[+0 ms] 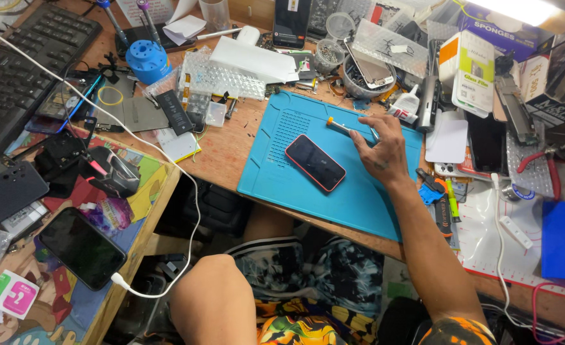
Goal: The person uses a screwdriver to remove screws from the bottom of a red smartphone. They then set the phone aside, pick up a different smartphone, and test its screen responsiveness by swiping and tapping. Finally, they open the back of the second phone to inspect the internal components.
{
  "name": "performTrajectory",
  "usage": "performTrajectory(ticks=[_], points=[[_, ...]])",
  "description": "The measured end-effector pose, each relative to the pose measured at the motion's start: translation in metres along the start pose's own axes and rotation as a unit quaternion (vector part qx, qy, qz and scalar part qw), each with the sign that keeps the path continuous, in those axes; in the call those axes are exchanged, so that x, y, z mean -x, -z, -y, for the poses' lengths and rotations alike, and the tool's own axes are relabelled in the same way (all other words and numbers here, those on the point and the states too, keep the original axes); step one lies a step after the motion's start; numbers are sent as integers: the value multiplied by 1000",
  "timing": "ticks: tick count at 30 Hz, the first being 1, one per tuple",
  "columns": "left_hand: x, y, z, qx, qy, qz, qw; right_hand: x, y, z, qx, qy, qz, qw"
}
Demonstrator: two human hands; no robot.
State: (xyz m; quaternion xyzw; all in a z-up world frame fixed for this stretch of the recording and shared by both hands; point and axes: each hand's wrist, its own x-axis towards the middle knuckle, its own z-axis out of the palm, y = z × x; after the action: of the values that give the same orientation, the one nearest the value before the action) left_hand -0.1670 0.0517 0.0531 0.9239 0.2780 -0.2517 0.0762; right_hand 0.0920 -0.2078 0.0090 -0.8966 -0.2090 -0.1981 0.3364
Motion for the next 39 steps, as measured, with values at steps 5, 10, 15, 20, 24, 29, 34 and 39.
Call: performTrajectory(ticks=[5, 10, 15, 20, 24, 29, 34, 39], points=[[1, 15, -9, -30, -3, 53, 998, 0, 1, 0, -3, 6, 5, 1000], [13, 28, -13, 62, 23, 32, 997, 2, -3, -12, 9, 15, -1, 1000], [-3, 12, -15, -3, 23, 99, 995, 2, -4, -22, 33, 39, -5, 999], [12, 12, -47, 299, -210, -142, 920, 3, -2, -18, 92, 40, 46, 994], [-16, 34, -111, 652, -477, -308, 503, 2, 6, -22, 75, 6, 72, 995], [-87, 6, -145, 573, -366, -412, 607, -6, 39, -46, 106, -39, 79, 990], [-115, -9, -157, 562, -279, -402, 667, -6, 56, -60, 121, -132, 158, 971], [-117, -11, -159, 538, -285, -383, 695, 0, 55, -51, 144, -147, 236, 950]])
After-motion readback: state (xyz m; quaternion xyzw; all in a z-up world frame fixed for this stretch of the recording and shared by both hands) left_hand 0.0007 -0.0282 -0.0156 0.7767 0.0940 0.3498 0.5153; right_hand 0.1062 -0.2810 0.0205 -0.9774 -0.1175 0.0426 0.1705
